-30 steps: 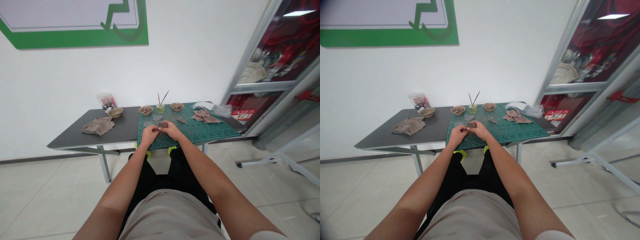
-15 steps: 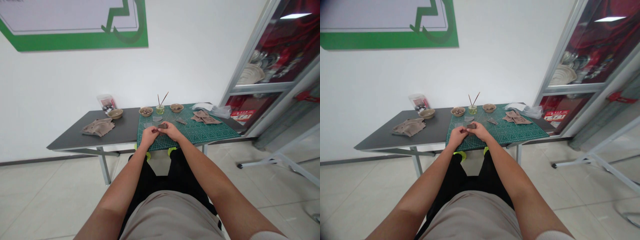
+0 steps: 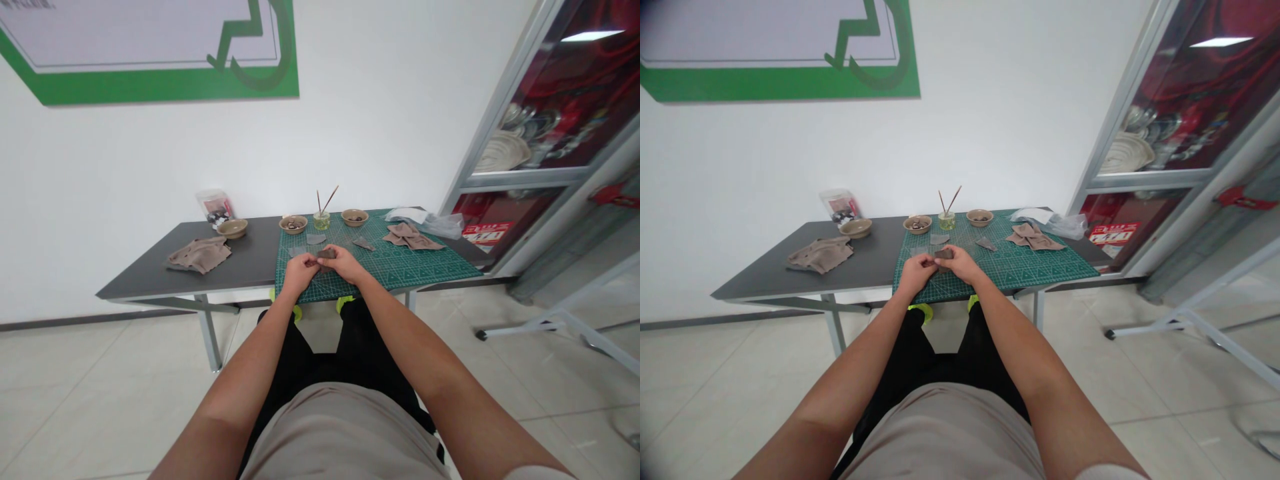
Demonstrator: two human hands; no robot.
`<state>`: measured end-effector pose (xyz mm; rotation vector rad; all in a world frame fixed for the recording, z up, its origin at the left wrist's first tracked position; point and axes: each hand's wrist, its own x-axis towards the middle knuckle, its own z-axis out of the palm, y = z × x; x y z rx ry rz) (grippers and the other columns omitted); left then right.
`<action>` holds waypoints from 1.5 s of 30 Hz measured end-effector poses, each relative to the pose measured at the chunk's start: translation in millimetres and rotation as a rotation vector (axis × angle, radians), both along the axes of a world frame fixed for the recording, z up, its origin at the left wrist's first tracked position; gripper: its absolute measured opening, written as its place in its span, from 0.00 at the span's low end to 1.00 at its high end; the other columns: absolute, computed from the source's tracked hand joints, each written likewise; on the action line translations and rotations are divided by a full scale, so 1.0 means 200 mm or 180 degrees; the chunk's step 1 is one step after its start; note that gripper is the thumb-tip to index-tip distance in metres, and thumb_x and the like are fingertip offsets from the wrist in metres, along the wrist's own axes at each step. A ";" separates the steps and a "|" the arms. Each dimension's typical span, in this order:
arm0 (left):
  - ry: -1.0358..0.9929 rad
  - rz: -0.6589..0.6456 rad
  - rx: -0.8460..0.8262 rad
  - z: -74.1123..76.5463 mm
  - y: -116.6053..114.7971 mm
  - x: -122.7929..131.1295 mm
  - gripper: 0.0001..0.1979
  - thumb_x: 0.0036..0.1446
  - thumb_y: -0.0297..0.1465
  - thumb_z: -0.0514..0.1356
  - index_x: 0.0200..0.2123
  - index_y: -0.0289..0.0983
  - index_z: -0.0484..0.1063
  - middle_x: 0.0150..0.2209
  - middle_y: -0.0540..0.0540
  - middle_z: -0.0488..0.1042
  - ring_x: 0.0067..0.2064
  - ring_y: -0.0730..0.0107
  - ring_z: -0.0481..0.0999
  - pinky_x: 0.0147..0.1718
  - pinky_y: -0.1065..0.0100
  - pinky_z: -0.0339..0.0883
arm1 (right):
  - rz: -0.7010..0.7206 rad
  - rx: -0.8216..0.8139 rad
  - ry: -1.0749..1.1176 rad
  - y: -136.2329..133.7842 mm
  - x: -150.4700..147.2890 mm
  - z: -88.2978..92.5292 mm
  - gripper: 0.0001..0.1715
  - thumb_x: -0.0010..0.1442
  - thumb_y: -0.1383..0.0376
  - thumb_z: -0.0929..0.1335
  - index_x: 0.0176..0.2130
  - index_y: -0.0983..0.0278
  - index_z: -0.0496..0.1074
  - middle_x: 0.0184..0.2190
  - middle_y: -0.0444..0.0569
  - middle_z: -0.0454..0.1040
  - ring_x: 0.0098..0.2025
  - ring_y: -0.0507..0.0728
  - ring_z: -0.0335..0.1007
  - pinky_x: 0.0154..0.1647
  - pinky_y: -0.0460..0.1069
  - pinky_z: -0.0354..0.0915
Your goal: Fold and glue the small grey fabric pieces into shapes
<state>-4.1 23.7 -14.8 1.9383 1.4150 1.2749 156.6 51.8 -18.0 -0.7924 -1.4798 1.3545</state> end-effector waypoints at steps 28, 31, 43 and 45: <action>0.0094 -0.0051 0.0085 0.00 0.00 0.00 0.03 0.48 0.27 0.61 0.23 0.36 0.72 0.22 0.53 0.70 0.27 0.73 0.68 0.29 0.72 0.59 | 0.0118 -0.0003 0.0041 -0.01 0.01 0.02 0.21 0.42 0.57 0.77 0.32 0.62 0.68 0.23 0.39 0.70 0.26 0.51 0.65 0.31 0.48 0.64; 0.0207 -0.0073 0.0068 0.00 0.00 0.00 0.03 0.47 0.26 0.61 0.23 0.37 0.71 0.22 0.54 0.69 0.27 0.74 0.67 0.29 0.72 0.58 | 0.0133 0.0017 -0.0003 -0.01 0.01 0.02 0.20 0.42 0.58 0.77 0.31 0.63 0.68 0.23 0.40 0.69 0.25 0.51 0.65 0.30 0.48 0.64; -0.0328 -0.0312 -0.0054 -0.02 0.01 -0.01 0.04 0.49 0.31 0.63 0.27 0.36 0.75 0.25 0.51 0.75 0.29 0.72 0.71 0.31 0.71 0.63 | 0.0123 -0.0096 0.0399 -0.01 0.01 0.01 0.24 0.41 0.56 0.78 0.31 0.62 0.67 0.22 0.39 0.69 0.24 0.51 0.67 0.28 0.48 0.65; -0.0417 -0.0315 -0.0084 -0.03 0.02 -0.01 0.04 0.49 0.31 0.63 0.28 0.36 0.75 0.25 0.51 0.75 0.28 0.73 0.71 0.30 0.71 0.63 | 0.0123 -0.0113 0.0421 -0.01 0.01 0.01 0.23 0.41 0.56 0.78 0.31 0.63 0.67 0.22 0.39 0.69 0.24 0.51 0.67 0.29 0.48 0.65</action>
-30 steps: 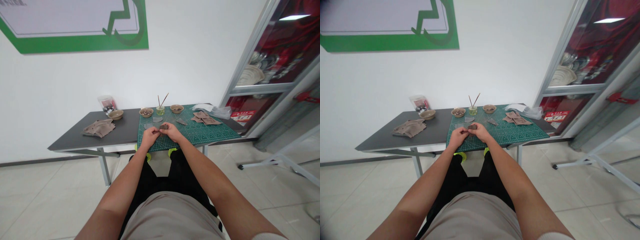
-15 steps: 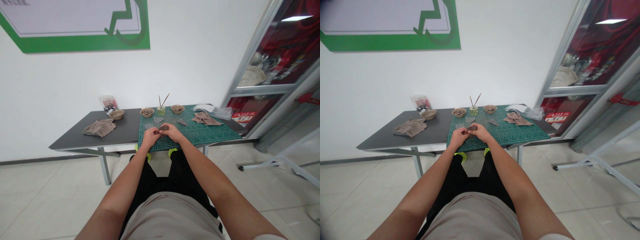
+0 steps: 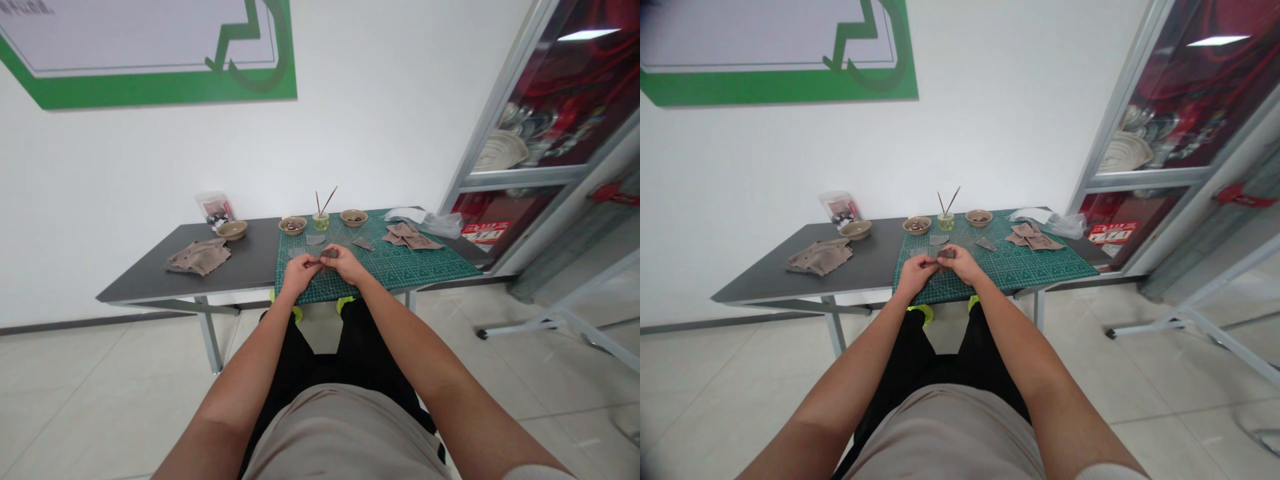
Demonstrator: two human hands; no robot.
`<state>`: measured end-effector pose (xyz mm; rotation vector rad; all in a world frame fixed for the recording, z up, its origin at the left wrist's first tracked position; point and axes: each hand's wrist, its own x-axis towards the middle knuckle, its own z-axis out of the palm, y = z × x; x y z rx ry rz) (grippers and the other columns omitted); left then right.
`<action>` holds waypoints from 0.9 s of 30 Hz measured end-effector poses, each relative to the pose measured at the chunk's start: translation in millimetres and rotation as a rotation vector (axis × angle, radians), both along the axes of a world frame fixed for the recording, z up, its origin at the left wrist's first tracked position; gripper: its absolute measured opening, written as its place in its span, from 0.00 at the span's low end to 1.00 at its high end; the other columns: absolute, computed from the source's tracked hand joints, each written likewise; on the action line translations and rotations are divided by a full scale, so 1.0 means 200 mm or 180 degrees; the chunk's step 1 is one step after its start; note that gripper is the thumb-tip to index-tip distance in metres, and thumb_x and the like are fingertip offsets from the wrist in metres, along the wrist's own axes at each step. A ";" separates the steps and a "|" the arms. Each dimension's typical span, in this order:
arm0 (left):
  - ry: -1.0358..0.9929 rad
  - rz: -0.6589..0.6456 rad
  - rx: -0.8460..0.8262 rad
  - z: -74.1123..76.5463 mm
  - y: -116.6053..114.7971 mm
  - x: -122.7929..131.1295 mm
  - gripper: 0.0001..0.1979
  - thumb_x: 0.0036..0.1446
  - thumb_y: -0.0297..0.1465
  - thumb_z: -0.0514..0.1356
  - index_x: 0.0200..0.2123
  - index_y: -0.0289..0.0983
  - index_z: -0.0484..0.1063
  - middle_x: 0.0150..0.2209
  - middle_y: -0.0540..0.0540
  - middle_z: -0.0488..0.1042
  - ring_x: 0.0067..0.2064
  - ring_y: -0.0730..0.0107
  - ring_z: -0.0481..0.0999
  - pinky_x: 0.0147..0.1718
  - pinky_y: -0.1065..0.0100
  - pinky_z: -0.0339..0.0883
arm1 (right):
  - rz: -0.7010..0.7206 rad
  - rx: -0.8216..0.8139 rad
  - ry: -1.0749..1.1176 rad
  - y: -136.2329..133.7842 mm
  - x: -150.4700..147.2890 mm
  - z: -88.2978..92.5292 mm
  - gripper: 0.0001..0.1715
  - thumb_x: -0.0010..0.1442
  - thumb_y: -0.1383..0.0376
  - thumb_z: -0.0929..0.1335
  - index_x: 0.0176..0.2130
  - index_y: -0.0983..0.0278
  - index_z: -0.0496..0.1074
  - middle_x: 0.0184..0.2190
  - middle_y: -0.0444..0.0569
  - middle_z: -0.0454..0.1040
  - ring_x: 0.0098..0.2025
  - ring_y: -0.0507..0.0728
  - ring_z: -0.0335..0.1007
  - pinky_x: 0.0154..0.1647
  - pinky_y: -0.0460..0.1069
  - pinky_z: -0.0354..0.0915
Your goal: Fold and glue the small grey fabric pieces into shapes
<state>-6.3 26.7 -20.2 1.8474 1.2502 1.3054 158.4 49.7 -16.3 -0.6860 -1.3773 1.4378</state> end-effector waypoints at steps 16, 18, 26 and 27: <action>0.0524 0.0195 0.0206 0.03 -0.03 0.01 0.04 0.51 0.28 0.61 0.25 0.37 0.75 0.24 0.52 0.72 0.28 0.73 0.69 0.31 0.71 0.60 | -0.0017 0.0091 -0.0156 0.00 0.00 -0.01 0.21 0.43 0.58 0.77 0.31 0.63 0.67 0.22 0.39 0.69 0.24 0.51 0.65 0.29 0.49 0.64; 0.0408 0.0109 0.0157 0.03 -0.03 0.01 0.05 0.52 0.30 0.62 0.26 0.37 0.76 0.25 0.51 0.74 0.29 0.72 0.70 0.31 0.71 0.61 | -0.0005 0.0035 -0.0056 0.00 -0.01 -0.01 0.22 0.42 0.58 0.77 0.30 0.62 0.66 0.22 0.39 0.69 0.24 0.52 0.66 0.29 0.49 0.65; -0.0012 0.0099 -0.0017 0.01 -0.01 0.00 0.04 0.49 0.31 0.63 0.29 0.36 0.76 0.26 0.50 0.76 0.29 0.72 0.72 0.31 0.71 0.63 | 0.0037 -0.0014 0.0017 0.00 0.00 0.00 0.22 0.42 0.57 0.78 0.31 0.62 0.66 0.24 0.40 0.70 0.26 0.52 0.67 0.33 0.50 0.66; 0.0055 0.0138 0.0011 0.00 0.00 0.00 0.04 0.49 0.30 0.63 0.28 0.36 0.76 0.25 0.51 0.75 0.29 0.72 0.72 0.31 0.71 0.63 | 0.0038 0.0021 -0.0062 0.00 -0.01 0.00 0.22 0.42 0.57 0.77 0.32 0.62 0.67 0.24 0.40 0.70 0.26 0.52 0.67 0.33 0.50 0.66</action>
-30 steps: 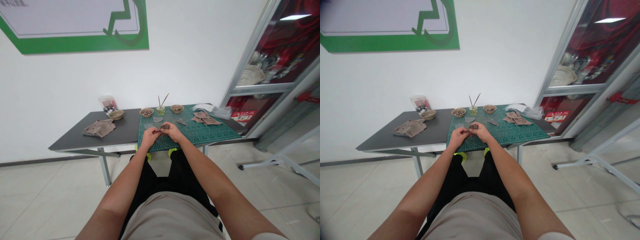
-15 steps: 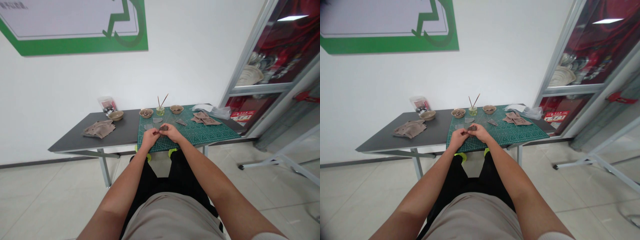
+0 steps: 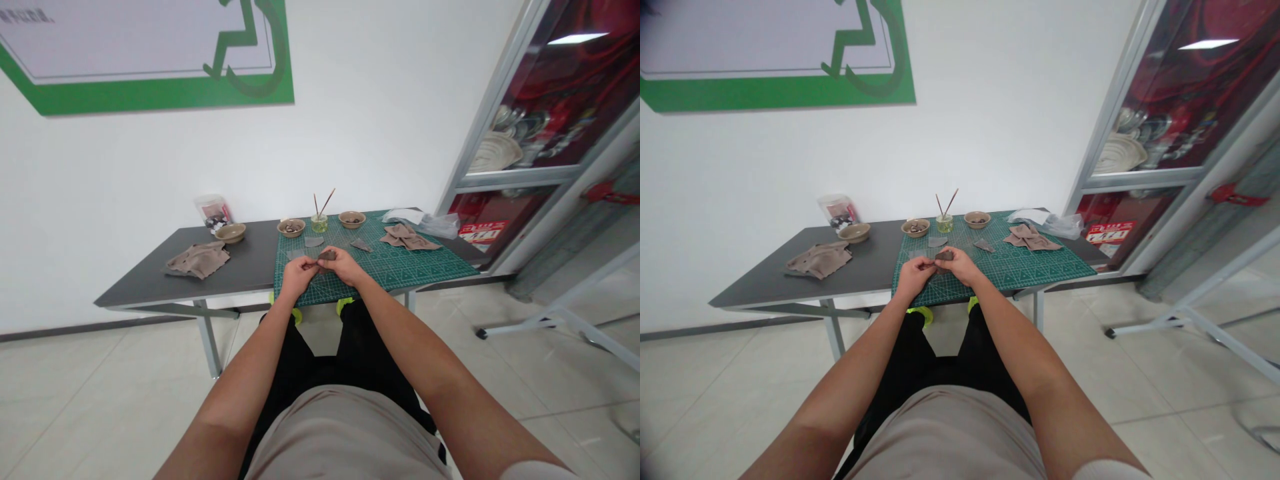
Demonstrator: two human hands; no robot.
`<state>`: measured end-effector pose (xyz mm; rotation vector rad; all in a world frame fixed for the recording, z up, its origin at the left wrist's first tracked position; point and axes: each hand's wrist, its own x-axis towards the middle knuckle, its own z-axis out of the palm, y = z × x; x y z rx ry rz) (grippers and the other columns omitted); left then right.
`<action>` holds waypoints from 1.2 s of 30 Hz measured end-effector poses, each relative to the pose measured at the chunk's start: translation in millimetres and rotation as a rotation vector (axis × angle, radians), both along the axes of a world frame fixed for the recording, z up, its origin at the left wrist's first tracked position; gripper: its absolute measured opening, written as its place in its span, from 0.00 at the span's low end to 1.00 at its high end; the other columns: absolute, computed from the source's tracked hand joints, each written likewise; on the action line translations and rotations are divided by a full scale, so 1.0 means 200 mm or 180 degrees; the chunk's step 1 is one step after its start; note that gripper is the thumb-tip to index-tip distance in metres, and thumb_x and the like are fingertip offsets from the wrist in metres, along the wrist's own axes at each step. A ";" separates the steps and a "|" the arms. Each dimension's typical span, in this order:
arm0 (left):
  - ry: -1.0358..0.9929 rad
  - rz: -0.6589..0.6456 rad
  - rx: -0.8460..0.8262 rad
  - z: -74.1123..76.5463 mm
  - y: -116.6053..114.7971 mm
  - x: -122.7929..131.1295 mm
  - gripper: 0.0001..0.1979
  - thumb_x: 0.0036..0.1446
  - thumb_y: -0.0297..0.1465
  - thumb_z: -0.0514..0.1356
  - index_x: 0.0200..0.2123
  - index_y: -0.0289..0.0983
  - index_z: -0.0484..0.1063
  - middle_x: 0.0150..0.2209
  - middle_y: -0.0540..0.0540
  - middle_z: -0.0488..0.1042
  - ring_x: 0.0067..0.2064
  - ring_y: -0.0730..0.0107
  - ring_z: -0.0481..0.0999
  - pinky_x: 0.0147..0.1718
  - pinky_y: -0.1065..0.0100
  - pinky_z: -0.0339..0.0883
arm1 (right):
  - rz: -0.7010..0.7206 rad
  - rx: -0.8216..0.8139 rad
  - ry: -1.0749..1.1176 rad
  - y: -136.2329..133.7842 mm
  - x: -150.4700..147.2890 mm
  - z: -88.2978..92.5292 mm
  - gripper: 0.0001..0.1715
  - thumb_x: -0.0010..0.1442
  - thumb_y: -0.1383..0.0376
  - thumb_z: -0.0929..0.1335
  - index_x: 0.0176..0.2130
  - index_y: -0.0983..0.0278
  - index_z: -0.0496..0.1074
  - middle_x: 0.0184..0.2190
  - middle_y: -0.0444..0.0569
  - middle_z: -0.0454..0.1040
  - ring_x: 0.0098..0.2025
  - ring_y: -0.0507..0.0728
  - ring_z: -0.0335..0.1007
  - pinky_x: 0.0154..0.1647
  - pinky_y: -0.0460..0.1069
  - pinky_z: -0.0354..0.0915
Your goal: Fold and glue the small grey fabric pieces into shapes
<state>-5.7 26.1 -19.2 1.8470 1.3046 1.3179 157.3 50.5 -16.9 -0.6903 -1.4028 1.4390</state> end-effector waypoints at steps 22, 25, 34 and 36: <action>0.0267 0.0096 0.0116 0.00 -0.01 -0.01 0.06 0.51 0.33 0.61 0.26 0.37 0.73 0.24 0.52 0.73 0.27 0.73 0.70 0.29 0.71 0.61 | -0.0115 -0.0136 -0.0239 -0.01 -0.02 0.01 0.23 0.40 0.56 0.79 0.31 0.66 0.73 0.25 0.44 0.74 0.27 0.52 0.69 0.30 0.49 0.67; 0.0309 0.0083 0.0130 0.00 -0.01 -0.01 0.05 0.51 0.32 0.61 0.26 0.37 0.74 0.24 0.52 0.74 0.28 0.72 0.71 0.31 0.71 0.63 | -0.0109 -0.0184 -0.0149 0.00 -0.01 0.01 0.25 0.39 0.55 0.79 0.32 0.67 0.73 0.25 0.45 0.74 0.27 0.53 0.70 0.31 0.50 0.68; -0.0084 -0.0123 -0.0057 0.00 0.00 -0.01 0.06 0.51 0.34 0.63 0.28 0.37 0.75 0.27 0.50 0.77 0.29 0.71 0.74 0.32 0.70 0.65 | 0.0000 -0.0297 -0.0033 0.00 0.00 0.01 0.26 0.39 0.54 0.79 0.32 0.66 0.71 0.25 0.45 0.75 0.25 0.52 0.70 0.29 0.49 0.67; -0.0015 -0.0097 -0.0047 0.01 -0.01 -0.01 0.05 0.50 0.33 0.62 0.27 0.37 0.75 0.25 0.51 0.76 0.28 0.72 0.73 0.31 0.71 0.64 | -0.0041 -0.0265 -0.0071 0.00 -0.01 0.01 0.26 0.38 0.55 0.80 0.31 0.66 0.70 0.24 0.44 0.74 0.25 0.52 0.69 0.28 0.48 0.67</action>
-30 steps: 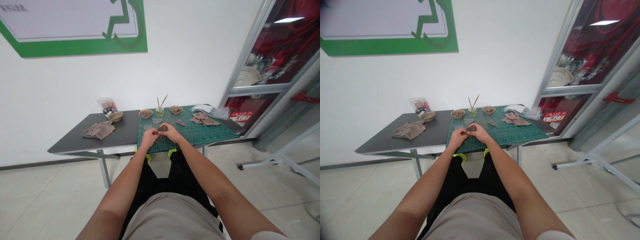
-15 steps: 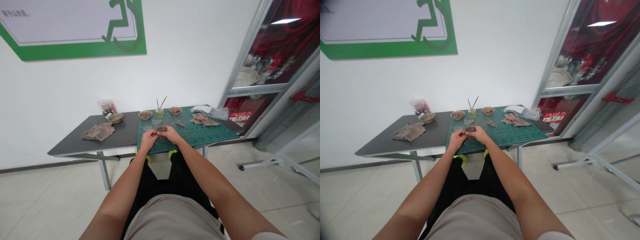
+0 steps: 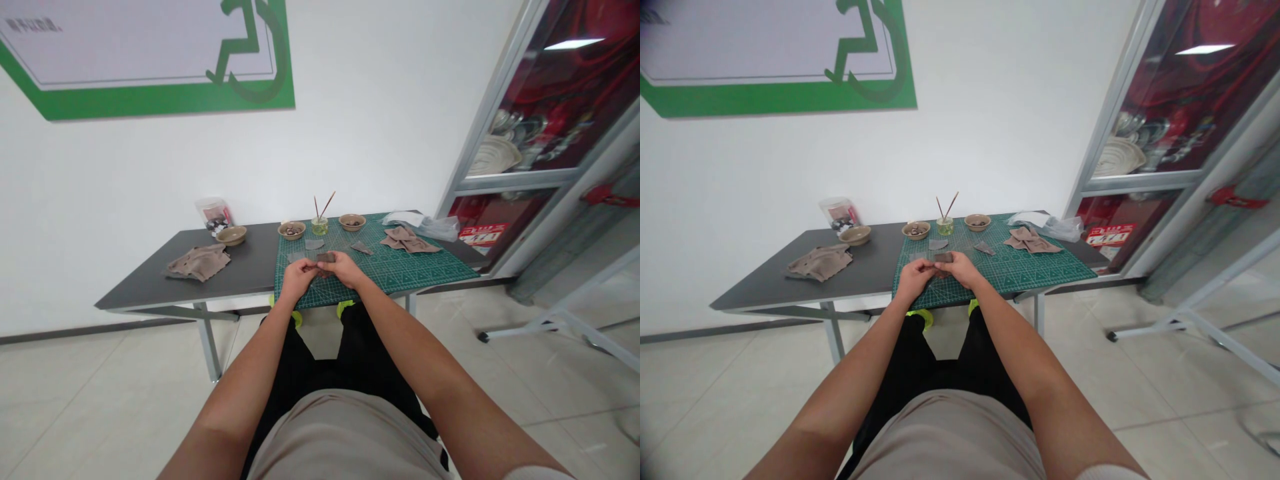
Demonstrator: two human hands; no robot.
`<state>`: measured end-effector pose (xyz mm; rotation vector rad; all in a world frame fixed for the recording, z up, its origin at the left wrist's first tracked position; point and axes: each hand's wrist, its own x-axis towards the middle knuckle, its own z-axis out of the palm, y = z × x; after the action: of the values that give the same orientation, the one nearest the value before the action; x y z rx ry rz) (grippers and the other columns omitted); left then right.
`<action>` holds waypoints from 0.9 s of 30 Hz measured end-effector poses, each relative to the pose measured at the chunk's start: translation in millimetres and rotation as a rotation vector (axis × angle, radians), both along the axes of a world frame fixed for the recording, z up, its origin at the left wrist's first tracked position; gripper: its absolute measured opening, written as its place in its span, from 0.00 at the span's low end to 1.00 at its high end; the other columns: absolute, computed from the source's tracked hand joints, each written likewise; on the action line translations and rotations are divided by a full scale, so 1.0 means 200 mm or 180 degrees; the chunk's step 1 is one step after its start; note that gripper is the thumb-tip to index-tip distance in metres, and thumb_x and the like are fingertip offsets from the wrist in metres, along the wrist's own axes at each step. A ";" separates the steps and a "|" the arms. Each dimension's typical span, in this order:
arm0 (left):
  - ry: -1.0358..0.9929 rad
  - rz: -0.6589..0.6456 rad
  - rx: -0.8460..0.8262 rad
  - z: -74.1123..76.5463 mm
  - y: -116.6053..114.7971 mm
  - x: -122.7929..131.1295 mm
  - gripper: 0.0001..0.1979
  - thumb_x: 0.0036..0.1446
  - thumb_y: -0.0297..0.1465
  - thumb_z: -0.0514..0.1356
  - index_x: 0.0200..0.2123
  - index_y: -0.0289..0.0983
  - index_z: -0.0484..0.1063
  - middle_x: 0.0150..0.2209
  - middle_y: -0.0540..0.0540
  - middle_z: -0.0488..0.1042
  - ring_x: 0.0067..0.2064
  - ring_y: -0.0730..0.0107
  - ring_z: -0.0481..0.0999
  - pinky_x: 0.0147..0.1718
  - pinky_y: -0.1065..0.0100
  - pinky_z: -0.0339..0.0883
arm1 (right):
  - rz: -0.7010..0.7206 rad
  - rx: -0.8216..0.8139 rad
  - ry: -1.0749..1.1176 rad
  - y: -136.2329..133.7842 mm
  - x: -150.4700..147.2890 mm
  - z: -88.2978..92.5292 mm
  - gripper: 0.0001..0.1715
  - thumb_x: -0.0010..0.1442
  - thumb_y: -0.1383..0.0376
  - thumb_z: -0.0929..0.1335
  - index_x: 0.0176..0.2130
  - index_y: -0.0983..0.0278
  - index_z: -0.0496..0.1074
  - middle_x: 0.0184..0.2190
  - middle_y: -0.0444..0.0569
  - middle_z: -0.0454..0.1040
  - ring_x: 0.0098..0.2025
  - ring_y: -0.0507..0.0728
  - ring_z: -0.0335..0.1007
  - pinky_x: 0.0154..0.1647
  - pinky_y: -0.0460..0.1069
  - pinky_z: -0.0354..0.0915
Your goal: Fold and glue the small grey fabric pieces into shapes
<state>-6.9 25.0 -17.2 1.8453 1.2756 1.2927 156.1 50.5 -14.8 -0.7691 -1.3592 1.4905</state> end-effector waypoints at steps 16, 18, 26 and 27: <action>-0.0163 -0.0042 -0.0080 0.01 0.00 0.00 0.07 0.49 0.35 0.63 0.27 0.37 0.75 0.25 0.51 0.76 0.28 0.72 0.72 0.30 0.71 0.63 | 0.0000 0.0059 0.0007 0.01 0.01 -0.01 0.27 0.39 0.55 0.79 0.31 0.63 0.66 0.23 0.42 0.72 0.24 0.52 0.69 0.26 0.48 0.65; -0.0212 -0.0047 -0.0084 0.01 0.00 0.00 0.07 0.49 0.35 0.64 0.27 0.37 0.75 0.25 0.50 0.77 0.28 0.72 0.72 0.30 0.71 0.64 | 0.0009 0.0069 -0.0009 0.01 0.01 -0.02 0.28 0.39 0.55 0.79 0.32 0.63 0.65 0.23 0.42 0.72 0.24 0.52 0.69 0.26 0.48 0.65; 0.0275 0.0116 0.0058 0.03 -0.02 0.00 0.04 0.47 0.29 0.62 0.22 0.37 0.72 0.19 0.54 0.70 0.24 0.75 0.68 0.26 0.73 0.59 | -0.0027 0.0157 -0.0284 0.01 -0.01 -0.02 0.28 0.38 0.57 0.79 0.32 0.62 0.63 0.22 0.38 0.69 0.23 0.50 0.66 0.25 0.48 0.65; 0.0273 0.0123 0.0069 0.04 -0.02 0.00 0.04 0.47 0.29 0.62 0.22 0.37 0.72 0.19 0.54 0.70 0.24 0.75 0.68 0.26 0.73 0.59 | -0.0037 0.0156 -0.0303 0.01 -0.01 -0.02 0.28 0.38 0.57 0.79 0.32 0.62 0.64 0.22 0.38 0.69 0.23 0.51 0.66 0.25 0.48 0.65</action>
<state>-5.9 21.6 -10.0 1.9183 1.3530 1.2642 153.1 52.8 -18.3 -0.8245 -1.4545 1.4218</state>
